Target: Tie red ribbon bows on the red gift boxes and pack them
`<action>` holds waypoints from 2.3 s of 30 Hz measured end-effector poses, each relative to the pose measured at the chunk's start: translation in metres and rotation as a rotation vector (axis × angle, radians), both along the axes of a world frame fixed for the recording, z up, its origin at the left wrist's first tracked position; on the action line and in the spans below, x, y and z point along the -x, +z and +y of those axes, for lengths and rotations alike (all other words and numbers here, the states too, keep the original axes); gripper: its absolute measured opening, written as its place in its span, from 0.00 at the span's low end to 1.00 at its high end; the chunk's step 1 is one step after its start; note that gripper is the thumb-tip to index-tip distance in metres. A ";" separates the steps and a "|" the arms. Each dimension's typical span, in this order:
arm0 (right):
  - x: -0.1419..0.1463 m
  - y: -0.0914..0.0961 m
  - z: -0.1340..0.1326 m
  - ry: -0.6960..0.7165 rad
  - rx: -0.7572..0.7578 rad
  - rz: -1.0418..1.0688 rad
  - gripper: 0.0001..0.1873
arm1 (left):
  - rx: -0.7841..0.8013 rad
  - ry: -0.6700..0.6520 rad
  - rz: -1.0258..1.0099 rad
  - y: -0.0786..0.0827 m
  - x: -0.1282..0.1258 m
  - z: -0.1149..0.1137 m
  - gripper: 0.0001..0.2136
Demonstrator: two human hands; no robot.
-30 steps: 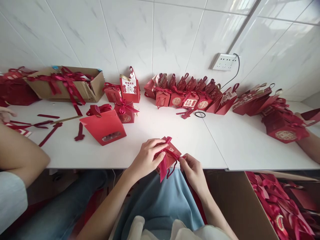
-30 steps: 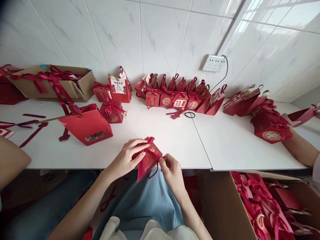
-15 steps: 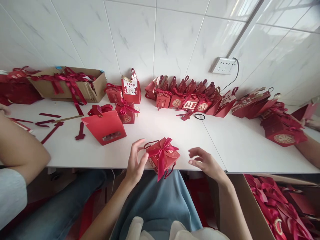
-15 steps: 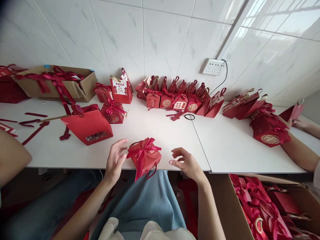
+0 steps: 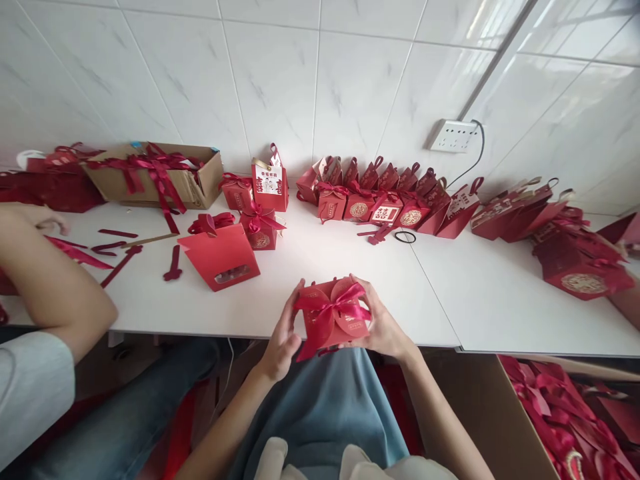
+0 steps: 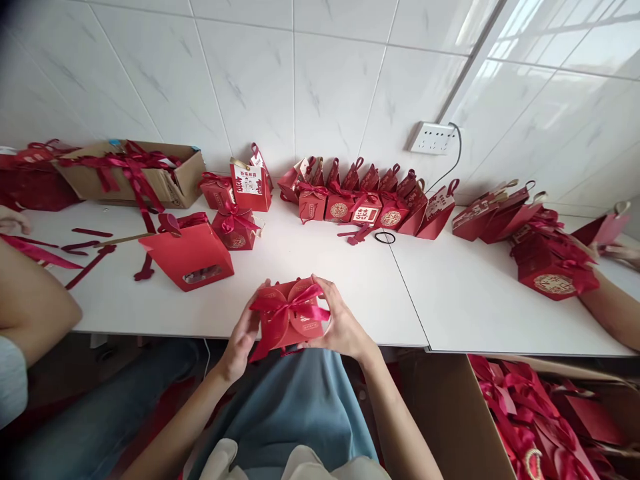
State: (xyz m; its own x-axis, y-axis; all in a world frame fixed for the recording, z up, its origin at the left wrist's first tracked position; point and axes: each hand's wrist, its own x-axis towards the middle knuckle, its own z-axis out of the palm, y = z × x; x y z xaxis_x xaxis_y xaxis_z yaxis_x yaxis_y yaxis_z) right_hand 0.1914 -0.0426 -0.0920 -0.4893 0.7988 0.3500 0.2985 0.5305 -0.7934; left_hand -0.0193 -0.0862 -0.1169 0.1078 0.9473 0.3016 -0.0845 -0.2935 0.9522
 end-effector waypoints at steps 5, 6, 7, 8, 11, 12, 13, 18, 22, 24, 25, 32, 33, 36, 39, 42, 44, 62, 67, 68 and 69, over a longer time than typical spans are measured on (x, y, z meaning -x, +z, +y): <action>0.003 0.016 -0.017 -0.199 -0.252 -0.050 0.51 | 0.116 0.296 -0.136 0.039 -0.008 0.010 0.21; 0.003 0.018 -0.018 -0.212 -0.272 -0.043 0.51 | 0.166 0.278 -0.124 0.047 -0.009 0.011 0.18; 0.002 0.021 -0.019 -0.218 -0.285 -0.037 0.50 | 0.204 0.249 -0.104 0.055 -0.010 0.012 0.16; 0.001 0.023 -0.019 -0.219 -0.294 -0.035 0.50 | 0.225 0.225 -0.079 0.061 -0.011 0.013 0.15; -0.003 0.028 -0.021 -0.228 -0.319 -0.051 0.49 | 0.177 0.241 -0.006 0.077 -0.015 0.014 0.11; -0.004 0.030 -0.021 -0.236 -0.327 -0.059 0.49 | 0.137 0.268 0.020 0.080 -0.018 0.013 0.11; -0.005 0.031 -0.022 -0.245 -0.333 -0.065 0.49 | 0.083 0.303 0.054 0.084 -0.020 0.012 0.09; -0.009 0.030 -0.027 -0.334 -0.339 -0.048 0.48 | -0.594 0.392 0.322 0.095 -0.033 -0.001 0.03; -0.013 0.029 -0.031 -0.379 -0.357 -0.012 0.49 | -1.043 0.292 0.582 0.098 -0.043 -0.009 0.10; -0.015 0.030 -0.033 -0.397 -0.375 -0.003 0.48 | -1.091 0.296 0.618 0.097 -0.049 -0.010 0.09; -0.016 0.031 -0.034 -0.406 -0.383 0.001 0.47 | -1.097 0.299 0.616 0.097 -0.051 -0.010 0.09; -0.026 0.030 -0.041 -0.464 -0.394 0.028 0.48 | -1.108 0.247 0.581 0.100 -0.059 -0.011 0.08; -0.028 0.030 -0.042 -0.478 -0.398 0.033 0.48 | -1.103 0.236 0.557 0.100 -0.060 -0.011 0.08; -0.036 0.029 -0.046 -0.514 -0.407 0.055 0.47 | -1.025 0.222 0.410 0.098 -0.062 -0.006 0.07; -0.047 0.029 -0.054 -0.563 -0.426 0.043 0.47 | -0.798 0.312 0.322 0.092 -0.064 0.009 0.06; -0.062 0.027 -0.065 -0.659 -0.452 0.024 0.46 | -0.453 0.345 0.441 0.083 -0.067 0.034 0.06; -0.074 0.024 -0.072 -0.796 -0.398 0.095 0.49 | -0.246 0.245 0.544 0.075 -0.072 0.050 0.09; -0.185 0.031 -0.168 -0.620 0.628 1.718 0.27 | 0.049 -0.225 0.530 -0.001 -0.221 0.143 0.15; -0.200 0.014 -0.176 -1.110 0.457 1.431 0.36 | 0.205 -0.119 0.421 -0.016 -0.204 0.153 0.14; -0.204 0.010 -0.178 -1.260 0.374 1.263 0.38 | 0.217 -0.119 0.420 -0.016 -0.202 0.153 0.14; -0.208 0.005 -0.182 -1.426 0.272 1.051 0.40 | 0.228 -0.126 0.424 -0.015 -0.201 0.152 0.14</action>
